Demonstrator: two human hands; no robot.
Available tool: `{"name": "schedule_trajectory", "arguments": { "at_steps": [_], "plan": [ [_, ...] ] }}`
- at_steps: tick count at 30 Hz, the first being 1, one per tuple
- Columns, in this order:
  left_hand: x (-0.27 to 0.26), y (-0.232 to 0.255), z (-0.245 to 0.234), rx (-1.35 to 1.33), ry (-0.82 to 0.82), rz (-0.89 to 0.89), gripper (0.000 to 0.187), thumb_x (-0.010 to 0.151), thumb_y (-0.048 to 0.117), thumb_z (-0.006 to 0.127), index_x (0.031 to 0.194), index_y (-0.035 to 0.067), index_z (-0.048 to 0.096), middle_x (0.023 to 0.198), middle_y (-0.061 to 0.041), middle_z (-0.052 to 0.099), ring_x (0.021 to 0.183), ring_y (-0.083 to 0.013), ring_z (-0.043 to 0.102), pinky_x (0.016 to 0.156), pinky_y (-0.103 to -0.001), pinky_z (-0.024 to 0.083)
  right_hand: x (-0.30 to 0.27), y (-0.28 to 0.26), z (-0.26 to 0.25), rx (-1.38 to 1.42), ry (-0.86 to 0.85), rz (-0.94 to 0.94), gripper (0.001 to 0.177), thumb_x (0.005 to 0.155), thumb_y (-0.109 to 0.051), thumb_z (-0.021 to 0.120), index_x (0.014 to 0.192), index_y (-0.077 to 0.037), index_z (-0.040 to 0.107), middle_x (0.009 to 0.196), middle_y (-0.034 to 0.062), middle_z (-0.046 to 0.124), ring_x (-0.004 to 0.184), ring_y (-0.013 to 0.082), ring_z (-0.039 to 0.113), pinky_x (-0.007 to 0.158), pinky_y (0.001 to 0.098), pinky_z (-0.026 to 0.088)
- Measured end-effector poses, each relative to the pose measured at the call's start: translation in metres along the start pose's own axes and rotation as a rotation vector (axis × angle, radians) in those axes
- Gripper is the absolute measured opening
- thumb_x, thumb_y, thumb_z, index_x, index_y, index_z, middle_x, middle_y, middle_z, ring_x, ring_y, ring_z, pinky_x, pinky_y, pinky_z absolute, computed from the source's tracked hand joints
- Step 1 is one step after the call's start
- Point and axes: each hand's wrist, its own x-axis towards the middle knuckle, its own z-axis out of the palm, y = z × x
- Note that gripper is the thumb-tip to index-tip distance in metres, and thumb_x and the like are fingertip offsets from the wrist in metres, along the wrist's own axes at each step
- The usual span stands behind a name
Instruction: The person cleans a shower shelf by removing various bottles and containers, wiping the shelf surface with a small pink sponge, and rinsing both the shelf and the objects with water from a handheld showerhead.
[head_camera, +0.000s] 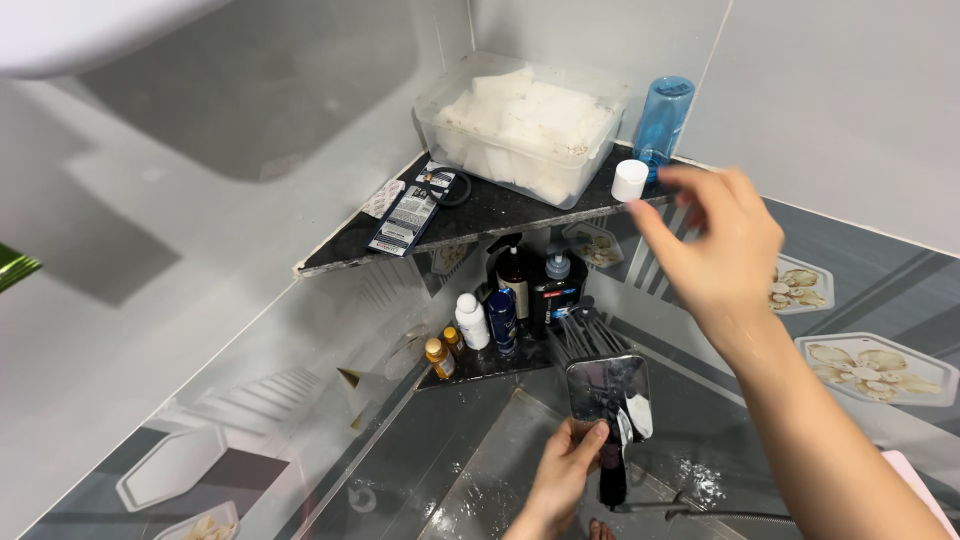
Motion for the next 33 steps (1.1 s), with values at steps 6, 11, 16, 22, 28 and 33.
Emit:
{"name": "schedule_trajectory", "arguments": {
  "at_steps": [6,11,16,22,28,33],
  "plan": [
    [-0.007,0.000,-0.002,-0.024,0.033,-0.031,0.034,0.097,0.032,0.068,0.116,0.003,0.063,0.102,-0.002,0.069,0.095,-0.0095,0.067,0.092,-0.029,0.056,0.013,-0.004,0.018,-0.089,0.022,-0.027,0.036,0.089,-0.028,0.091,0.108,-0.005,0.070,0.097,0.0070,0.063,0.075,0.0167,0.061,0.068,0.0318,0.050],
    [-0.012,0.006,-0.008,-0.010,0.054,-0.047,0.036,0.097,0.031,0.069,0.118,0.003,0.064,0.103,-0.003,0.068,0.096,-0.0092,0.066,0.091,-0.029,0.055,0.023,0.024,0.007,0.489,0.136,0.046,0.030,0.100,-0.012,0.071,0.119,-0.004,0.049,0.108,0.0036,0.066,0.099,0.0103,0.065,0.092,0.0276,0.056],
    [-0.011,0.008,-0.008,0.029,0.034,-0.033,0.038,0.098,0.033,0.067,0.120,0.001,0.064,0.105,-0.004,0.069,0.095,-0.0102,0.068,0.092,-0.030,0.056,0.070,0.025,-0.002,0.239,0.048,-0.016,0.033,0.100,-0.002,0.063,0.132,-0.002,0.054,0.106,0.0110,0.057,0.082,0.0189,0.057,0.077,0.0307,0.049],
    [-0.011,0.004,-0.008,-0.016,-0.023,-0.063,0.038,0.098,0.031,0.066,0.122,0.002,0.061,0.107,-0.003,0.068,0.099,-0.0100,0.068,0.095,-0.030,0.055,0.079,0.018,0.008,-0.189,-0.008,-0.219,0.050,0.086,-0.030,0.092,0.115,0.003,0.068,0.105,0.0194,0.068,0.092,0.0372,0.067,0.078,0.0470,0.052],
    [-0.012,0.007,-0.008,0.013,-0.072,-0.034,0.037,0.099,0.031,0.066,0.119,0.002,0.061,0.107,-0.004,0.069,0.099,-0.0116,0.068,0.098,-0.031,0.055,0.079,0.025,0.021,-0.079,0.013,-0.045,0.041,0.085,-0.027,0.090,0.105,0.002,0.070,0.090,0.0159,0.069,0.079,0.0319,0.068,0.073,0.0426,0.053],
    [-0.010,0.011,-0.010,0.024,-0.073,-0.031,0.035,0.099,0.031,0.066,0.117,0.001,0.061,0.106,-0.005,0.067,0.098,-0.0113,0.067,0.097,-0.030,0.055,0.040,0.015,-0.004,0.070,0.138,-0.095,0.033,0.096,-0.020,0.087,0.107,0.003,0.066,0.092,0.0087,0.065,0.084,0.0192,0.063,0.077,0.0330,0.052]
  ]
}}
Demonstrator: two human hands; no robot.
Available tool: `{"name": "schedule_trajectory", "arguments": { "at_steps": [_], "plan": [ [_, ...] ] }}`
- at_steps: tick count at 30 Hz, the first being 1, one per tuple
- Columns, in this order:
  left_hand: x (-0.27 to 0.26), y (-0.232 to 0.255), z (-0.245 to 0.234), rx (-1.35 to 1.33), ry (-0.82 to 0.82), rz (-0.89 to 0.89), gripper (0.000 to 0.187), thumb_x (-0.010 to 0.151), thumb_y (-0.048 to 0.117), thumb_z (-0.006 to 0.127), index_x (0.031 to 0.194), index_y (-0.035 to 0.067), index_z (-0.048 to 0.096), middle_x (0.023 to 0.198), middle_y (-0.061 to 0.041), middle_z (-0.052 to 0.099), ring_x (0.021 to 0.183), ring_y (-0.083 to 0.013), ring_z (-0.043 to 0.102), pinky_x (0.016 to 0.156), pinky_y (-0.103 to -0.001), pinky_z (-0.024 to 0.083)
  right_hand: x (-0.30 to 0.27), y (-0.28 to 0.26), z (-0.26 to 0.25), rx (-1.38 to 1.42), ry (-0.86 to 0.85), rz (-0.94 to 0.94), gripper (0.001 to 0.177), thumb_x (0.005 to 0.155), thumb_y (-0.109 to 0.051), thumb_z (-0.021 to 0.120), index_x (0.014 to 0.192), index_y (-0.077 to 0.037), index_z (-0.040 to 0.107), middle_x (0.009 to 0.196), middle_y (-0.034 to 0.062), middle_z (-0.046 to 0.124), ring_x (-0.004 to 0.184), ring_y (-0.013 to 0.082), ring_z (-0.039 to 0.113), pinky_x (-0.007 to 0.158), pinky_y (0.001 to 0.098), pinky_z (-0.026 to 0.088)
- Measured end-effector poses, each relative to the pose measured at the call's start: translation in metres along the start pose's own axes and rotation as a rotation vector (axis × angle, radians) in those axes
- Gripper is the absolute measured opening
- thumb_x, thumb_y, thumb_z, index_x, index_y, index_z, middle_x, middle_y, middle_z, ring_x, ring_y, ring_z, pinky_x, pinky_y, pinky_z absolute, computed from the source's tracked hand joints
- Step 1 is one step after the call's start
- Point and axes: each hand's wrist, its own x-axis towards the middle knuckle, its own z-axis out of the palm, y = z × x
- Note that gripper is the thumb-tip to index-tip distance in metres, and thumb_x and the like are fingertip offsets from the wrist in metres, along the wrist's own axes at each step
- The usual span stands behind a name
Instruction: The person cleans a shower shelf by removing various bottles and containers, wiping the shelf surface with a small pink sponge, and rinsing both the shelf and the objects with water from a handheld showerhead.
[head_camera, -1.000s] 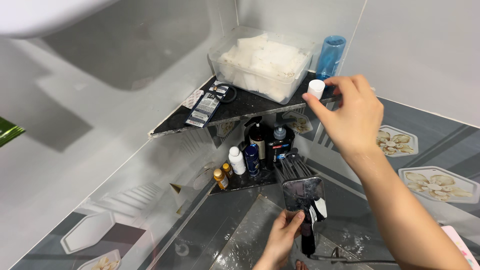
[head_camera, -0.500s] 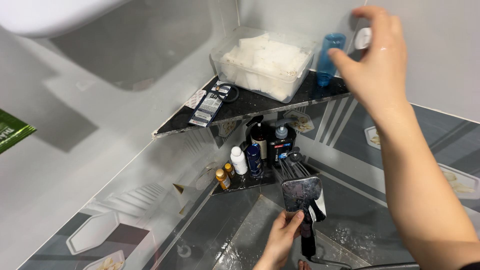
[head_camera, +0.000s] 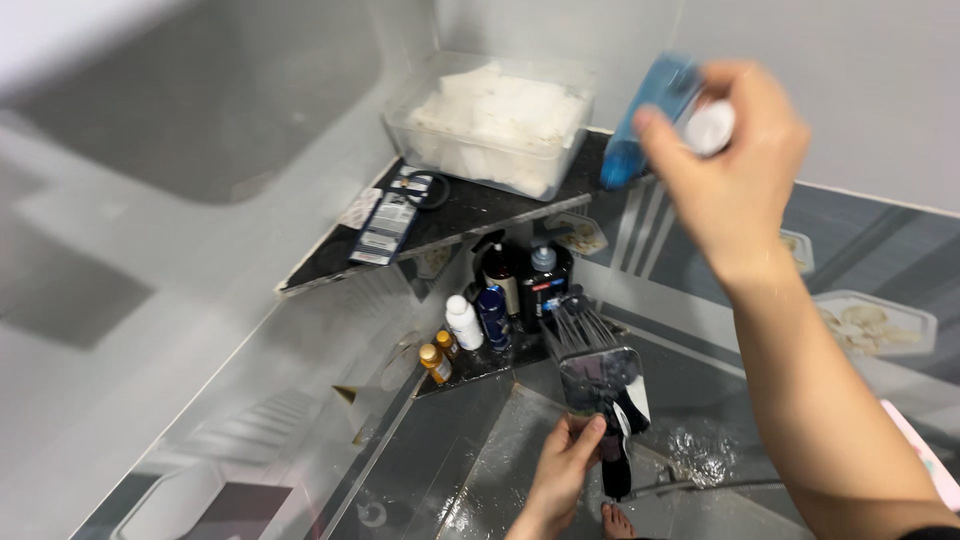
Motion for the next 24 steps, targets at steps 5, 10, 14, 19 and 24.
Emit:
{"name": "schedule_trajectory", "arguments": {
  "at_steps": [5,10,14,19,24],
  "plan": [
    [0.011,-0.009,0.006,0.045,-0.057,-0.083,0.032,0.098,0.030,0.066,0.115,0.003,0.061,0.105,-0.004,0.068,0.097,-0.0101,0.067,0.095,-0.030,0.056,-0.089,-0.007,-0.031,0.319,-0.180,0.297,0.032,0.090,-0.022,0.082,0.110,-0.005,0.063,0.092,-0.0039,0.061,0.081,0.0044,0.058,0.067,0.0233,0.049],
    [0.027,-0.042,0.024,0.137,-0.235,-0.159,0.030,0.101,0.029,0.071,0.115,0.003,0.065,0.093,-0.001,0.061,0.077,-0.0084,0.047,0.069,-0.024,0.042,-0.190,0.005,-0.076,0.127,-0.132,0.637,0.032,0.084,-0.019,0.079,0.108,-0.003,0.064,0.086,-0.0028,0.061,0.078,0.0036,0.054,0.067,0.0209,0.046],
    [0.026,-0.065,0.048,0.226,-0.367,-0.318,0.028,0.096,0.029,0.070,0.109,0.006,0.063,0.094,0.003,0.067,0.085,-0.0034,0.063,0.076,-0.020,0.053,-0.264,0.018,-0.127,-0.066,-0.001,0.999,0.026,0.085,-0.018,0.077,0.104,-0.003,0.067,0.078,-0.0011,0.063,0.071,0.0051,0.053,0.060,0.0229,0.045],
    [0.014,-0.084,0.093,0.381,-0.639,-0.395,0.024,0.099,0.028,0.072,0.104,0.007,0.063,0.092,0.003,0.064,0.082,-0.0024,0.056,0.074,-0.019,0.048,-0.323,0.033,-0.207,-0.018,0.529,1.238,0.022,0.099,-0.022,0.070,0.109,-0.004,0.062,0.075,0.0012,0.056,0.060,0.0081,0.050,0.051,0.0252,0.038],
    [-0.009,-0.105,0.143,0.385,-0.849,-0.536,0.020,0.097,0.024,0.072,0.105,0.008,0.064,0.095,0.002,0.066,0.086,-0.0058,0.058,0.077,-0.023,0.047,-0.375,0.063,-0.284,-0.124,0.521,1.326,0.022,0.092,-0.023,0.073,0.103,-0.007,0.061,0.072,-0.0012,0.056,0.056,0.0062,0.054,0.048,0.0249,0.044]
  ]
}}
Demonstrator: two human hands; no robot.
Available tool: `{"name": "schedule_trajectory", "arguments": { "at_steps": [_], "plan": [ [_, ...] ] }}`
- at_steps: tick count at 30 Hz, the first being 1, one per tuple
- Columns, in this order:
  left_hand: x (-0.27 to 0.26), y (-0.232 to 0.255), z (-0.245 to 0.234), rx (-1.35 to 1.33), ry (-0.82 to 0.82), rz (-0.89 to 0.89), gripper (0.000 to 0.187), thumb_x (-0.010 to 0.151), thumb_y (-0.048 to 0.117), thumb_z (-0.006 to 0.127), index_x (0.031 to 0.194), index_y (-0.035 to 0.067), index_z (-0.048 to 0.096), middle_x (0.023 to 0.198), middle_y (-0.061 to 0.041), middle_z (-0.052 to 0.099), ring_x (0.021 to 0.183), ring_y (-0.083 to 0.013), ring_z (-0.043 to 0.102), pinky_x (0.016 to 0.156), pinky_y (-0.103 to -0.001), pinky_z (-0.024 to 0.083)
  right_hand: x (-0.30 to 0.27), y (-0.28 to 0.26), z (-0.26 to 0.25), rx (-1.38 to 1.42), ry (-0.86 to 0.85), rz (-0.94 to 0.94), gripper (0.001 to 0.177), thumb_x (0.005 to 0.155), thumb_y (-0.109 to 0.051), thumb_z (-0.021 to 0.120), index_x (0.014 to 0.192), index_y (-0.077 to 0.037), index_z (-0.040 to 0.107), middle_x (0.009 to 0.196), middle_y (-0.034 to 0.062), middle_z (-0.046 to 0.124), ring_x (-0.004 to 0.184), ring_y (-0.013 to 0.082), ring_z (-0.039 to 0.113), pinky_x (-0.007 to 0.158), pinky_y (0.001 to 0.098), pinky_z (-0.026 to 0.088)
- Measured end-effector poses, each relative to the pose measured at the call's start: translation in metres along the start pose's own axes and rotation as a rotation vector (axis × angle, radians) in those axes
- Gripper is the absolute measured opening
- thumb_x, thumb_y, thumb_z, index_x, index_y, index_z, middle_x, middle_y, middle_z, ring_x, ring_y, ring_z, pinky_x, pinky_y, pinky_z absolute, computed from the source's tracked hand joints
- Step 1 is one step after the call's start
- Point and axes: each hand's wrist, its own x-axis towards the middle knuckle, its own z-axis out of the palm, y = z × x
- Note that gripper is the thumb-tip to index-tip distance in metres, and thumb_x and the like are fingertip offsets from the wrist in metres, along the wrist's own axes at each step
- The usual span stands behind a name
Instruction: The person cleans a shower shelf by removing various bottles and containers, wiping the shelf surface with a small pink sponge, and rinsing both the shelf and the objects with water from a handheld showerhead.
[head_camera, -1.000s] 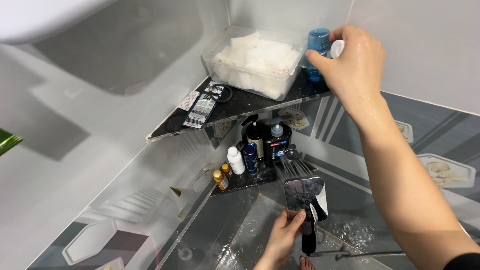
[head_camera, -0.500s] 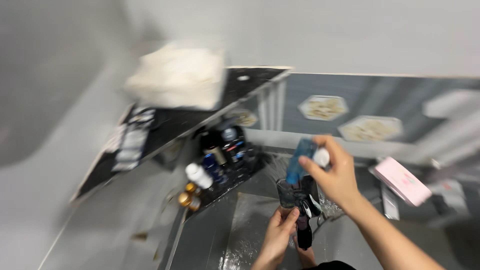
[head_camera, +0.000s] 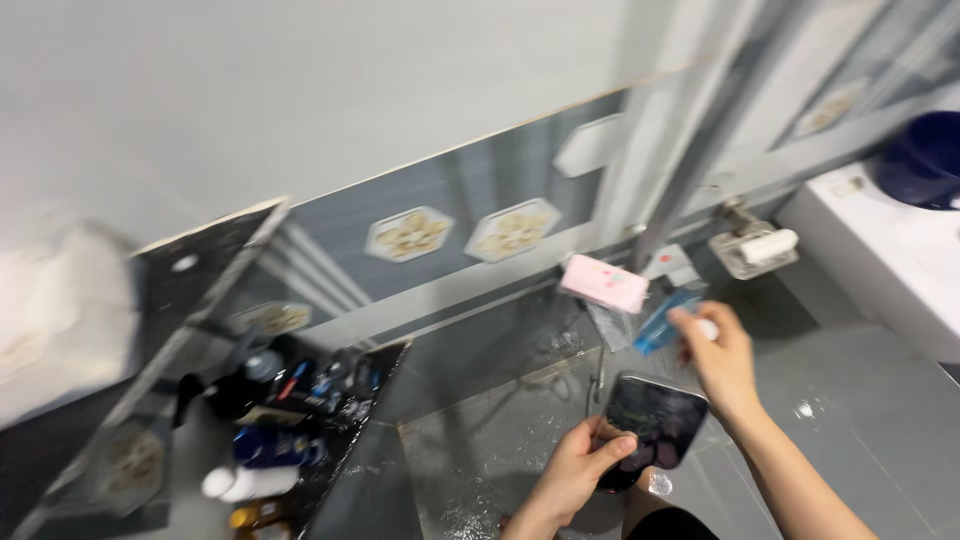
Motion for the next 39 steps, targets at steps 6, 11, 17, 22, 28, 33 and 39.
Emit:
{"name": "schedule_trajectory", "arguments": {
  "at_steps": [6,11,17,22,28,33,39],
  "plan": [
    [0.069,-0.012,0.079,0.135,-0.117,-0.004,0.026,0.098,0.023,0.073,0.113,0.002,0.067,0.104,0.000,0.069,0.096,-0.0056,0.063,0.091,-0.022,0.052,0.044,0.069,-0.072,0.343,-0.309,0.516,0.023,0.089,-0.027,0.078,0.097,-0.008,0.068,0.074,-0.0028,0.057,0.058,0.0056,0.051,0.048,0.0239,0.038],
    [0.148,-0.024,0.163,0.205,-0.109,-0.062,0.036,0.095,0.026,0.073,0.119,0.000,0.067,0.103,-0.003,0.071,0.096,-0.0082,0.066,0.088,-0.024,0.053,0.084,0.048,-0.168,0.516,-0.209,0.562,0.023,0.089,-0.032,0.072,0.095,-0.010,0.065,0.078,-0.0002,0.063,0.063,0.0094,0.060,0.053,0.0272,0.049],
    [0.249,-0.052,0.253,0.197,-0.040,-0.124,0.039,0.091,0.028,0.075,0.120,0.002,0.067,0.103,-0.001,0.073,0.097,-0.0088,0.067,0.088,-0.024,0.053,0.177,0.087,-0.314,0.309,0.000,0.523,0.026,0.092,-0.032,0.071,0.096,-0.008,0.062,0.080,0.0039,0.063,0.063,0.0109,0.055,0.054,0.0269,0.042],
    [0.288,-0.063,0.275,0.286,0.153,-0.063,0.038,0.089,0.033,0.076,0.107,0.000,0.072,0.094,-0.001,0.075,0.088,-0.0073,0.065,0.081,-0.022,0.051,0.274,0.156,-0.439,0.257,0.344,0.282,0.037,0.095,-0.038,0.071,0.108,-0.009,0.051,0.085,0.0042,0.057,0.070,0.0157,0.055,0.059,0.0306,0.045],
    [0.292,-0.062,0.252,0.238,0.289,-0.107,0.028,0.092,0.031,0.075,0.099,0.005,0.071,0.074,0.006,0.054,0.067,-0.0054,0.042,0.063,-0.021,0.037,0.368,0.227,-0.500,-0.088,0.460,0.337,0.054,0.094,-0.037,0.074,0.122,0.002,0.049,0.107,0.0119,0.059,0.087,0.0182,0.060,0.067,0.0359,0.053],
    [0.271,-0.052,0.223,0.142,0.306,-0.092,0.024,0.093,0.029,0.075,0.097,0.005,0.070,0.073,0.007,0.049,0.064,-0.0044,0.037,0.057,-0.022,0.031,0.370,0.227,-0.489,-0.373,0.279,0.372,0.075,0.083,-0.026,0.081,0.134,0.017,0.047,0.114,0.0338,0.062,0.099,0.0352,0.061,0.082,0.0451,0.050],
    [0.219,-0.035,0.186,0.146,0.362,-0.054,0.021,0.092,0.026,0.076,0.097,0.007,0.071,0.080,0.006,0.059,0.070,-0.0037,0.046,0.064,-0.020,0.039,0.268,0.147,-0.373,-0.628,0.308,-0.384,0.070,0.087,-0.018,0.079,0.144,0.009,0.049,0.142,0.0293,0.055,0.133,0.0401,0.052,0.109,0.0473,0.045]
  ]
}}
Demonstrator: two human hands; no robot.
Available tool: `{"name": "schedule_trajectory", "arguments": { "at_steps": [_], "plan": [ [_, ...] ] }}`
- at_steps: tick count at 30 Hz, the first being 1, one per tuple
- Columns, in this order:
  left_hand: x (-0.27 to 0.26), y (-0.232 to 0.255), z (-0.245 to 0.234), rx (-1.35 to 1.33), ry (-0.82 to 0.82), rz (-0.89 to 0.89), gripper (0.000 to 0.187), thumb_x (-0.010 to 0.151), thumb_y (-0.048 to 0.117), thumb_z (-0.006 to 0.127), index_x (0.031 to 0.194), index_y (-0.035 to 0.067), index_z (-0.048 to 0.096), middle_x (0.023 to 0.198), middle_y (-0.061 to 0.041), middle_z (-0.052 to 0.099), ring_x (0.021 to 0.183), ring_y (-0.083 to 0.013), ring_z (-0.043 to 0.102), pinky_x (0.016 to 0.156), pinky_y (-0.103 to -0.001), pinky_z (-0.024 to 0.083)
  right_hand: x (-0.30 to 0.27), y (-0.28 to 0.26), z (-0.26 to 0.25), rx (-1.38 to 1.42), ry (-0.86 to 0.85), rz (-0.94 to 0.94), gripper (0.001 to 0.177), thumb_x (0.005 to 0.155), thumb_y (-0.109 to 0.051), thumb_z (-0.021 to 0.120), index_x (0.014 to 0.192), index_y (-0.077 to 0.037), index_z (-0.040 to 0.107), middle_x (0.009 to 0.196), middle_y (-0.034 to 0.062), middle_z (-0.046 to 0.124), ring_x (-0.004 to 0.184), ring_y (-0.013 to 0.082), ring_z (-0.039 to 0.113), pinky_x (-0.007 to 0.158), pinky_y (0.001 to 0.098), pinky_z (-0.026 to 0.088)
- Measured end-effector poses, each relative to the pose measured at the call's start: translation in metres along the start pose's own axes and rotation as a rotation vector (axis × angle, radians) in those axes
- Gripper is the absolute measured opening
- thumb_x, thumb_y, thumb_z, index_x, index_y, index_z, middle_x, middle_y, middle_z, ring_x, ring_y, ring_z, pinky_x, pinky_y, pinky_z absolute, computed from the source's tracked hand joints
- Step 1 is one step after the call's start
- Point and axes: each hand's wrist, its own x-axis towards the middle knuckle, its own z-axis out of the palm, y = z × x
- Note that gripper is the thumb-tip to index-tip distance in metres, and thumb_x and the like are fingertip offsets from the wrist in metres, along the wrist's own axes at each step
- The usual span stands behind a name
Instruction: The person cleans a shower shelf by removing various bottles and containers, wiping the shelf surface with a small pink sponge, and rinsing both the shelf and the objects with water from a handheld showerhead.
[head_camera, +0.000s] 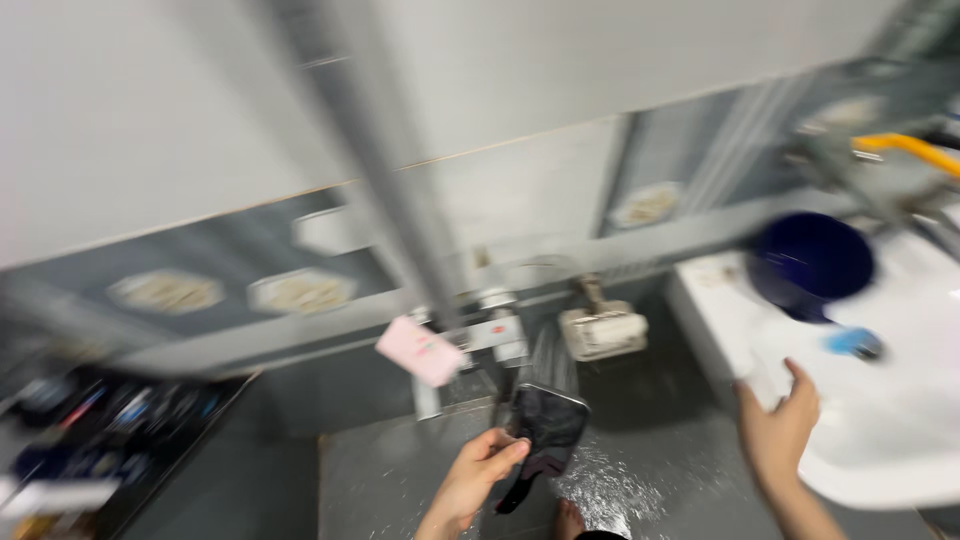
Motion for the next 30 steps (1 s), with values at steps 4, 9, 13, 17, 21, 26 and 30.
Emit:
{"name": "schedule_trajectory", "arguments": {
  "at_steps": [4,9,13,17,21,26,30],
  "plan": [
    [-0.040,-0.001,-0.051,-0.047,-0.030,0.081,0.020,0.090,0.025,0.076,0.097,0.007,0.069,0.092,0.004,0.070,0.075,-0.0038,0.050,0.068,-0.021,0.042,-0.082,-0.159,0.033,0.803,-0.405,0.038,0.030,0.101,-0.011,0.063,0.128,0.003,0.061,0.120,0.0129,0.069,0.111,0.0175,0.065,0.100,0.0332,0.050],
    [-0.112,-0.022,-0.139,-0.140,0.061,0.209,0.018,0.094,0.021,0.075,0.099,0.007,0.065,0.098,0.004,0.072,0.086,-0.0015,0.060,0.079,-0.018,0.049,-0.165,-0.330,0.088,0.964,-1.144,0.370,0.045,0.101,-0.034,0.051,0.116,0.002,0.073,0.108,0.0131,0.077,0.100,0.0189,0.069,0.091,0.0334,0.051],
    [-0.171,-0.056,-0.218,-0.418,0.155,0.310,0.024,0.099,0.017,0.075,0.106,0.006,0.055,0.094,0.004,0.067,0.072,-0.0007,0.046,0.066,-0.017,0.038,-0.223,-0.432,0.133,0.609,-1.652,0.415,0.055,0.098,-0.044,0.048,0.122,-0.003,0.076,0.115,0.0119,0.080,0.109,0.0209,0.071,0.096,0.0349,0.051],
    [-0.212,-0.093,-0.289,-0.598,0.322,0.403,0.032,0.096,0.017,0.075,0.119,0.005,0.056,0.075,0.007,0.050,0.056,0.0002,0.034,0.049,-0.017,0.025,-0.268,-0.504,0.174,-0.207,-1.495,-0.677,0.044,0.096,-0.040,0.052,0.133,-0.020,0.067,0.119,0.0110,0.078,0.115,0.0272,0.072,0.098,0.0379,0.055],
    [-0.238,-0.126,-0.348,-0.761,0.552,0.342,0.037,0.095,0.020,0.074,0.124,0.006,0.055,0.073,0.005,0.048,0.051,-0.0016,0.033,0.049,-0.020,0.026,-0.279,-0.592,0.179,-0.240,-1.592,-1.030,0.060,0.086,-0.038,0.072,0.140,-0.020,0.056,0.132,0.0089,0.067,0.121,0.0272,0.066,0.102,0.0397,0.052],
    [-0.244,-0.154,-0.401,-0.846,0.617,0.369,0.038,0.095,0.024,0.075,0.121,0.003,0.057,0.064,0.004,0.043,0.043,-0.0020,0.029,0.040,-0.022,0.020,-0.288,-0.708,0.149,0.621,-0.435,-1.225,0.024,0.091,-0.014,0.072,0.114,-0.007,0.069,0.113,0.0130,0.071,0.111,0.0344,0.064,0.099,0.0440,0.050],
    [-0.235,-0.163,-0.422,-0.875,0.606,0.314,0.032,0.095,0.023,0.075,0.115,0.006,0.056,0.066,0.003,0.050,0.042,-0.0033,0.032,0.041,-0.023,0.021,-0.289,-0.799,0.134,0.767,-0.326,-1.100,0.029,0.095,-0.018,0.079,0.120,-0.008,0.068,0.122,0.0088,0.070,0.115,0.0310,0.060,0.102,0.0420,0.048]
  ]
}}
